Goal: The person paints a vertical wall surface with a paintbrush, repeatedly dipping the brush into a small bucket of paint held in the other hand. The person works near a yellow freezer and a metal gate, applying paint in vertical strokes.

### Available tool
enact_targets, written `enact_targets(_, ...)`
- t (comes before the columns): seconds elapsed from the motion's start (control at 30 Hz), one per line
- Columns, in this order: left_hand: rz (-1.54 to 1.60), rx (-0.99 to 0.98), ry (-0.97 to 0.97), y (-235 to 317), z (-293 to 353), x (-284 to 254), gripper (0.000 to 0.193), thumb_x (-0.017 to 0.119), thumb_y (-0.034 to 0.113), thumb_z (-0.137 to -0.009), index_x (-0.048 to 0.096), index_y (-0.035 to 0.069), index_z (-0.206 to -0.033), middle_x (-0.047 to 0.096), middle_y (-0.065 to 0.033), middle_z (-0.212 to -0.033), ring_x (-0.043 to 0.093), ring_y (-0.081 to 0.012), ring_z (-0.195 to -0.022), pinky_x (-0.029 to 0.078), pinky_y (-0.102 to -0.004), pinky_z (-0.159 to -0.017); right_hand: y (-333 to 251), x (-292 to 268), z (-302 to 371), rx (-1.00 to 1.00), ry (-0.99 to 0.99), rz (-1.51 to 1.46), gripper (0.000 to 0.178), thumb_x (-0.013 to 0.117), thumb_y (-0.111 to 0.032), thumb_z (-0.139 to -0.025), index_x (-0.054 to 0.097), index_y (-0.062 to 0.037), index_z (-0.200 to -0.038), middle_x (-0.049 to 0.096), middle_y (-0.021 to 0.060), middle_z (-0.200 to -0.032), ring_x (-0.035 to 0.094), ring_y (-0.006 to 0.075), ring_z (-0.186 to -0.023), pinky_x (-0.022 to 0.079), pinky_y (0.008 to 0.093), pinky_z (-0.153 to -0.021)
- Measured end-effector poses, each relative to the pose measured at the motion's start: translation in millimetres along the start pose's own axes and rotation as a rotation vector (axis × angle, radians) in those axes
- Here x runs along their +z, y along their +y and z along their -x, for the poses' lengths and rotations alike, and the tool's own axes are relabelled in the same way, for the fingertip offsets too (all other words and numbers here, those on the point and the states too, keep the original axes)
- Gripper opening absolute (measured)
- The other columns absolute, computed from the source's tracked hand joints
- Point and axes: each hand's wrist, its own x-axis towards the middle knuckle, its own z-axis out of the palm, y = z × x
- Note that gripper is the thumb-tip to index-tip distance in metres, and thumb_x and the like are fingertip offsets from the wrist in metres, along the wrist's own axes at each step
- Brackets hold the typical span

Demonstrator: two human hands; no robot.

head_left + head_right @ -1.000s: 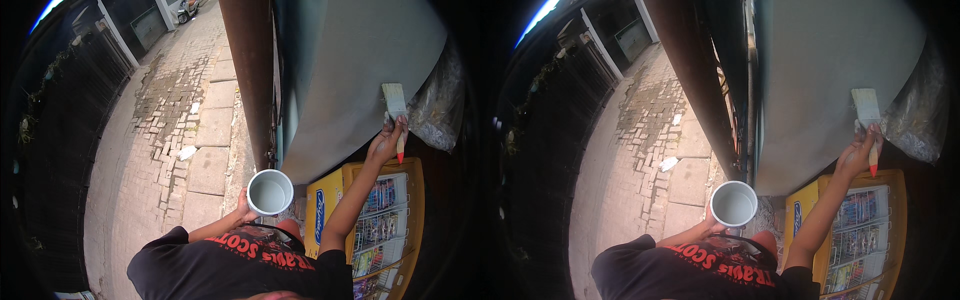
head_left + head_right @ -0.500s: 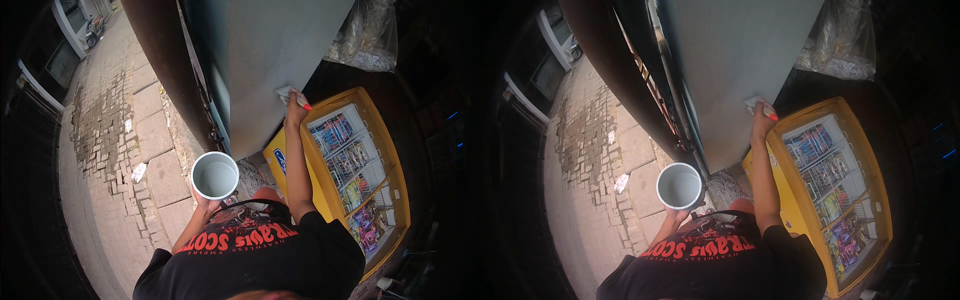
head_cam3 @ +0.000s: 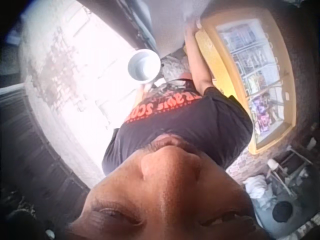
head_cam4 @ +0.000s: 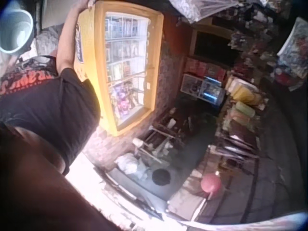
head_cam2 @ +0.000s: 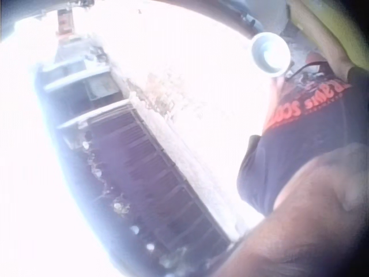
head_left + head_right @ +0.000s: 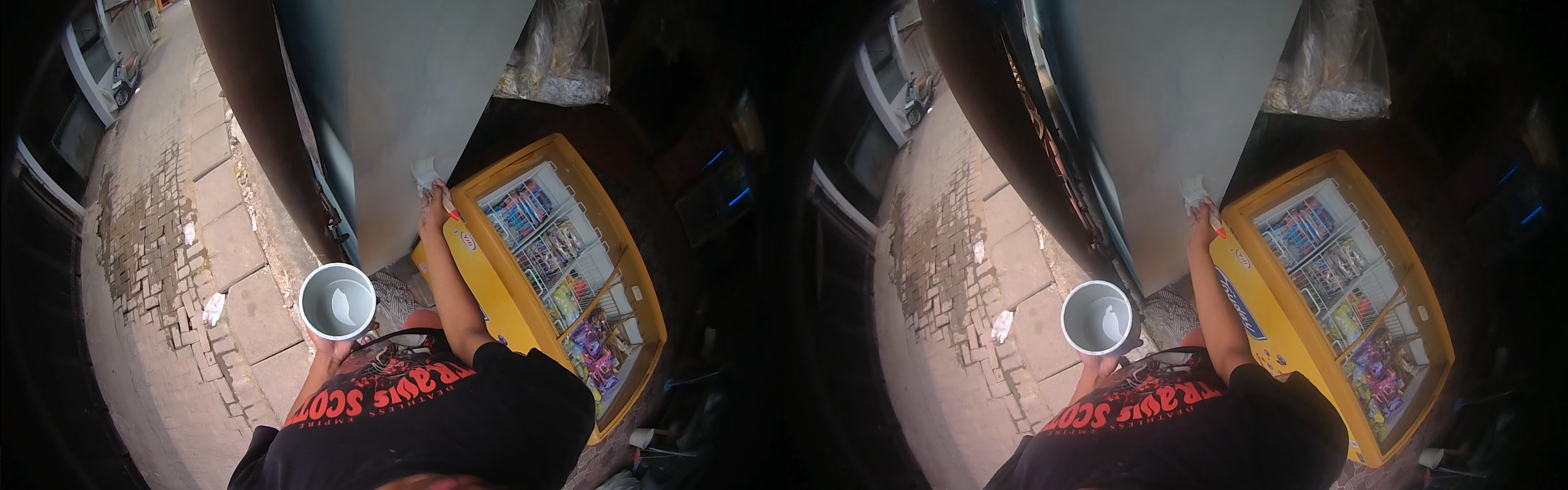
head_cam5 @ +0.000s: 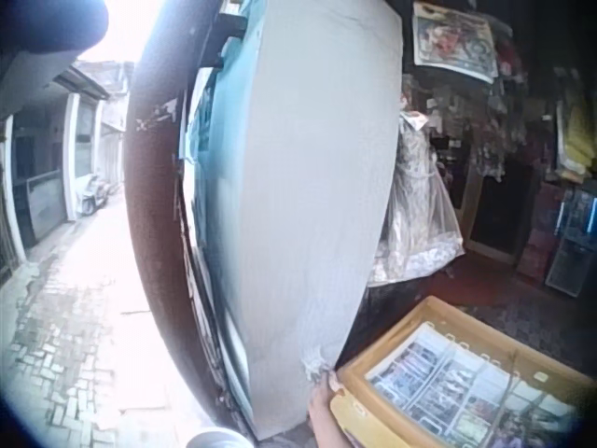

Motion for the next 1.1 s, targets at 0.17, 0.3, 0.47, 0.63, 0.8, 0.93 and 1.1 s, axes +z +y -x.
enact_targets(0.17, 0.086, -0.002, 0.136, 6.9, 7.5, -12.5, 0.089, 0.046, 0.072, -0.095, 0.035, 0.009, -0.157, 0.043, -0.0226, -0.156, 0.047, -0.0518, -0.138, 0.045, -0.0801, -0.097, -7.5, 7.9, 15.4, -0.031, 0.088, 0.28, 0.015, 0.068, -0.007, -0.093, 0.072, -0.001, -0.106, 0.072, 0.0103, -0.106, 0.07, 0.0201, -0.092, 0.056, 0.0321, -0.078)
enact_targets(0.3, 0.078, -0.008, 0.156, 11.5, 10.8, -13.3, 0.089, 0.047, 0.071, -0.095, 0.035, 0.008, -0.156, 0.043, -0.0231, -0.156, 0.047, -0.0522, -0.137, 0.046, -0.0791, -0.097, -117.4, 134.1, 24.3, -0.418, -0.279, 0.238, 0.016, 0.067, -0.005, -0.095, 0.072, 0.0048, -0.107, 0.072, 0.0108, -0.105, 0.068, 0.0179, -0.093, 0.057, 0.0311, -0.081)
enact_targets(0.47, 0.074, -0.001, 0.159, 13.4, 16.2, -5.6, 0.09, 0.048, 0.071, -0.094, 0.035, 0.007, -0.156, 0.043, -0.0238, -0.156, 0.047, -0.0526, -0.137, 0.047, -0.0777, -0.097, -177.1, 194.6, 28.2, -0.577, -0.574, -0.18, 0.019, 0.066, -0.006, -0.098, 0.06, -0.003, -0.117, 0.064, 0.0096, -0.116, 0.067, 0.0197, -0.1, 0.057, 0.0323, -0.087)
enact_targets(0.63, 0.067, 0.007, 0.142, 13.7, 23.4, 3.4, 0.091, 0.049, 0.07, -0.094, 0.036, 0.006, -0.156, 0.043, -0.0244, -0.155, 0.048, -0.0531, -0.136, 0.048, -0.0764, -0.097, -50.8, 92.5, 13.2, -0.236, -0.271, -0.209, 0.023, 0.064, -0.009, -0.099, 0.059, 0.0003, -0.12, 0.059, 0.011, -0.118, 0.064, 0.0235, -0.105, 0.054, 0.0374, -0.095)
enact_targets(0.8, 0.06, 0.025, 0.139, 12.3, 36.3, -4.4, 0.091, 0.05, 0.07, -0.094, 0.036, 0.005, -0.156, 0.044, -0.0251, -0.155, 0.048, -0.0535, -0.135, 0.049, -0.0751, -0.097, 24.5, -11.5, 32.9, 0.066, 0.26, 0.321, 0.019, 0.064, -0.008, -0.097, 0.067, -0.0005, -0.114, 0.067, 0.0114, -0.111, 0.068, 0.0238, -0.098, 0.057, 0.0366, -0.088)
enact_targets(0.93, 0.128, 0.035, 0.211, 10.8, 43.7, -12.5, 0.089, 0.052, 0.067, -0.095, 0.037, 0.003, -0.155, 0.046, -0.0252, -0.153, 0.048, -0.0541, -0.135, 0.049, -0.0711, -0.101, -36.7, 58.4, 25.2, -0.29, -0.071, 0.441, 0.015, 0.066, -0.009, -0.096, 0.074, 0.0022, -0.103, 0.072, 0.0126, -0.107, 0.07, 0.0194, -0.095, 0.058, 0.0321, -0.085)
enact_targets(1.1, 0.156, 0.159, 0.298, 3.8, 52.2, -2.9, 0.084, 0.049, 0.064, -0.098, 0.037, 0.003, -0.155, 0.047, -0.0248, -0.152, 0.047, -0.0545, -0.136, 0.047, -0.0653, -0.109, -171.8, 169.4, 42.3, -0.598, -0.533, -0.036, 0.021, 0.067, -0.005, -0.095, 0.065, 0.0026, -0.114, 0.067, 0.0129, -0.114, 0.067, 0.023, -0.103, 0.058, 0.0339, -0.09)
